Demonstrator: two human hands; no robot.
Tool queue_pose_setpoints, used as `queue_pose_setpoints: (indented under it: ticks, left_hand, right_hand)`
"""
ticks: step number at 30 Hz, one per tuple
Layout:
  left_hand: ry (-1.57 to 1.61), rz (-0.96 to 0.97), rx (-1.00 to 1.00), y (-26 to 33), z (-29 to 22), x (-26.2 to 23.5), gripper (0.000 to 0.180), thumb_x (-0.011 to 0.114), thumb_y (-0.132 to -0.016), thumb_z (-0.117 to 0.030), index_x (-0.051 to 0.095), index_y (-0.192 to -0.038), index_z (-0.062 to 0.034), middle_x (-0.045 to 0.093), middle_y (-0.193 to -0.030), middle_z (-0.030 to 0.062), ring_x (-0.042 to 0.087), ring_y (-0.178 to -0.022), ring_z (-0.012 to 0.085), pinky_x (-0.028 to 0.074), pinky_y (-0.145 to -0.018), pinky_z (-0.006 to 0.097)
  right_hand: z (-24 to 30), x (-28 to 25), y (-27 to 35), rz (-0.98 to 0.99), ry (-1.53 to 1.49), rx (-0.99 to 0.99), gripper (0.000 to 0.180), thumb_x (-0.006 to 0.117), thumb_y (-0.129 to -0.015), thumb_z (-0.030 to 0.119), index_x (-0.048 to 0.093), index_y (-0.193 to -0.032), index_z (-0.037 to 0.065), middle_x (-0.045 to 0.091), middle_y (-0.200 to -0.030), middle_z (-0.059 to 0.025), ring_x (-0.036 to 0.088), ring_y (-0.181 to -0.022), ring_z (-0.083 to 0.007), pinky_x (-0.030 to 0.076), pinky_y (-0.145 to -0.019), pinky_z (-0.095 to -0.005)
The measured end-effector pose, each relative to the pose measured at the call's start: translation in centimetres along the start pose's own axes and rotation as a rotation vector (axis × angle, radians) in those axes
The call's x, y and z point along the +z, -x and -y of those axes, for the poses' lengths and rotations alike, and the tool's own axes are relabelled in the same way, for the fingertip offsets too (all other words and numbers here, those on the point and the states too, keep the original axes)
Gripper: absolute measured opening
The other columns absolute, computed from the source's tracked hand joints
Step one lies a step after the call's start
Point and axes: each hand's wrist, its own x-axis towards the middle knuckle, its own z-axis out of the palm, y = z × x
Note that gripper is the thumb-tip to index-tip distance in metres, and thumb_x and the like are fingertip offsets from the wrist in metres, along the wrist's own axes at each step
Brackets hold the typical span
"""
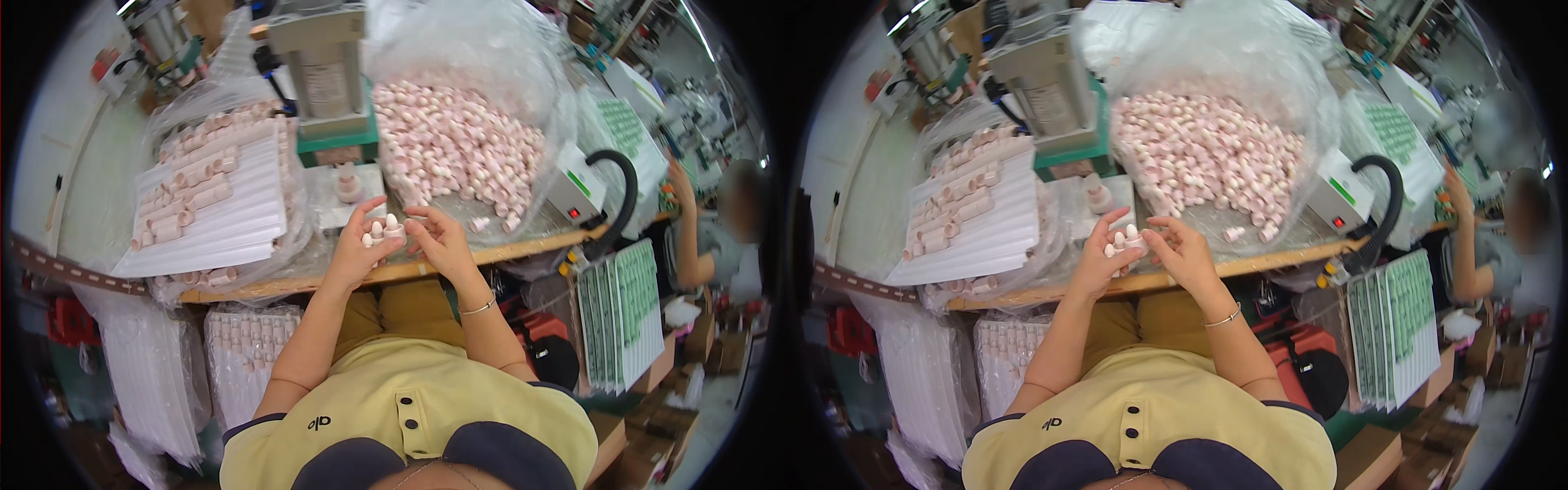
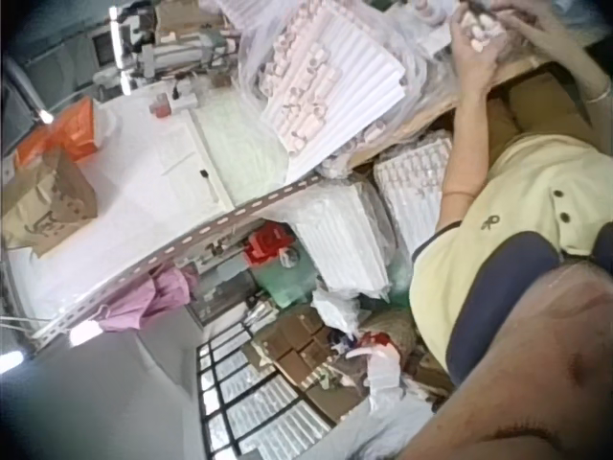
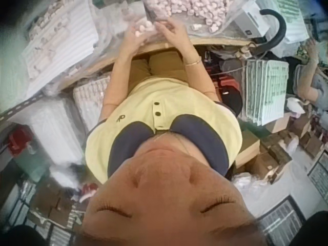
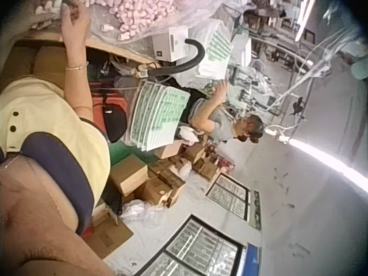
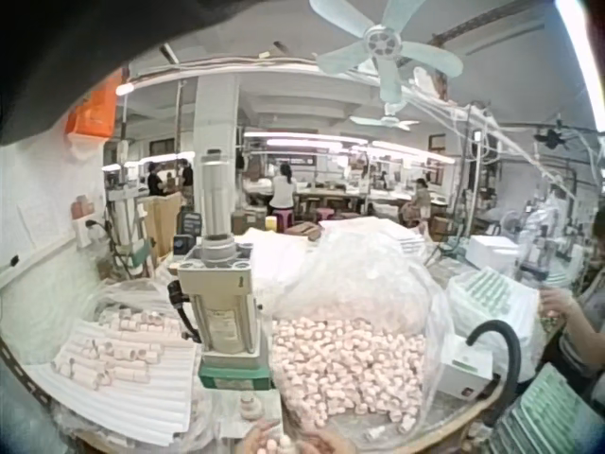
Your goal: Assembling small plastic components by hand at an industrial workstation.
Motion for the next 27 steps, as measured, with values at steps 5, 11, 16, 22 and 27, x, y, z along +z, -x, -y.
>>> queue_pose_setpoints:
  ticks: [5,11,16,22,27]
  left_hand:
    - [-0.149,0.181,0.009,-1.1,2.3,5.5,0.069,0.073,-0.075,-0.003,0.037,-0.133,-0.0072,0.063,-0.098,0.008,0.06,-0.079,0.0104,0.05,-0.057,0.022]
    - [-0.248,0.383,-0.198,-2.4,7.6,14.8,0.058,0.074,-0.072,-0.003,0.048,-0.124,-0.0058,0.064,-0.093,0.0062,0.059,-0.072,0.0094,0.048,-0.054,0.021]
    - [-0.252,0.555,-0.355,-4.1,13.5,22.4,0.046,0.074,-0.073,-0.007,0.055,-0.115,-0.0065,0.063,-0.091,0.0009,0.057,-0.075,0.0066,0.045,-0.057,0.019]
    - [-0.239,0.597,-0.433,-5.7,16.8,27.6,0.046,0.076,-0.072,-0.008,0.057,-0.114,-0.0073,0.063,-0.092,0.0009,0.057,-0.074,0.0067,0.045,-0.056,0.019]
    - [-0.242,0.577,-0.382,-5.7,16.1,28.1,0.047,0.076,-0.072,-0.009,0.057,-0.115,-0.0077,0.063,-0.093,0.0001,0.057,-0.076,0.006,0.045,-0.058,0.019]
  right_hand:
    - [-3.1,-4.7,4.6,-0.049,-0.097,0.104,0.033,0.059,-0.09,0.021,0.058,-0.115,0.001,0.067,-0.088,-0.0079,0.064,-0.068,-0.011,0.049,-0.056,-0.0216]
    - [-7.4,-12.0,11.8,-0.355,-0.2,0.155,0.028,0.051,-0.094,0.02,0.059,-0.115,0.002,0.067,-0.093,-0.0061,0.066,-0.072,-0.0126,0.052,-0.054,-0.0219]
    - [-10.8,-17.7,15.8,-0.563,-0.249,0.18,0.028,0.05,-0.094,0.021,0.061,-0.109,0.0,0.067,-0.087,-0.0086,0.066,-0.066,-0.0147,0.052,-0.052,-0.0219]
    - [-13.0,-22.6,17.2,-0.771,-0.309,0.177,0.026,0.05,-0.094,0.019,0.062,-0.101,-0.003,0.067,-0.082,-0.0094,0.066,-0.061,-0.0151,0.05,-0.048,-0.02]
    - [-12.7,-23.0,16.8,-0.807,-0.319,0.15,0.025,0.051,-0.094,0.018,0.063,-0.101,-0.003,0.067,-0.082,-0.0084,0.065,-0.06,-0.014,0.05,-0.048,-0.02]
